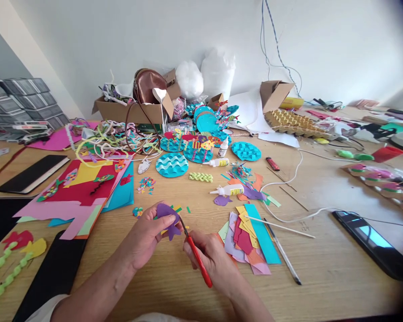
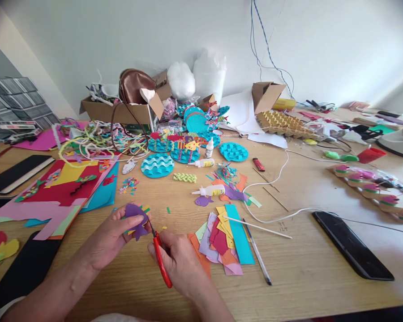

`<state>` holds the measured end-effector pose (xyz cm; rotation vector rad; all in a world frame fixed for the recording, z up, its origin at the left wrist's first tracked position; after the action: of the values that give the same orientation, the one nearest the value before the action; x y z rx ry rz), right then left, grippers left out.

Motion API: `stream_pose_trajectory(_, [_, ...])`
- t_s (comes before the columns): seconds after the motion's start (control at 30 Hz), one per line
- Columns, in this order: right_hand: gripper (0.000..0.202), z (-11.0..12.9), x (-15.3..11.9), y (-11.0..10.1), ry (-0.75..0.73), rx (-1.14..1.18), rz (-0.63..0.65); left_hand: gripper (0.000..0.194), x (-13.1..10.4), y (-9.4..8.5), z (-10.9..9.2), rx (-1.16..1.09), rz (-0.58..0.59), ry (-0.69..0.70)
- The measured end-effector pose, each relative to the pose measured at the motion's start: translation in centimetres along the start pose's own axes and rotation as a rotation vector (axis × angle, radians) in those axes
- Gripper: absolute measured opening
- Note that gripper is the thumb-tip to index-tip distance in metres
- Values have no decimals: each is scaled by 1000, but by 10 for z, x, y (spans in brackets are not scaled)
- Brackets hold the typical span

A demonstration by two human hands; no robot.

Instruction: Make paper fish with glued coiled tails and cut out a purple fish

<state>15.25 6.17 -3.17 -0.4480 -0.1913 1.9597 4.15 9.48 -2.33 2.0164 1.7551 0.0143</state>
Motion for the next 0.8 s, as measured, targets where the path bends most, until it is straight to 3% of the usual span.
stream_pose_trajectory(0.8, [31,2,-2,-6,-41,-29,17,18,1,4,13,56,82,-84])
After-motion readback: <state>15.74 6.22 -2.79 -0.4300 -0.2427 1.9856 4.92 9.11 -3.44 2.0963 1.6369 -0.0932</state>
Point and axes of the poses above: each hand's wrist, its own x-axis towards the middle knuckle, its own y-axis out of the palm, z = x × y, the point moved 9 cm from there along x, towards the middle knuckle, and after that the axes turned 4 degrees about y, right-handed, at the moved point
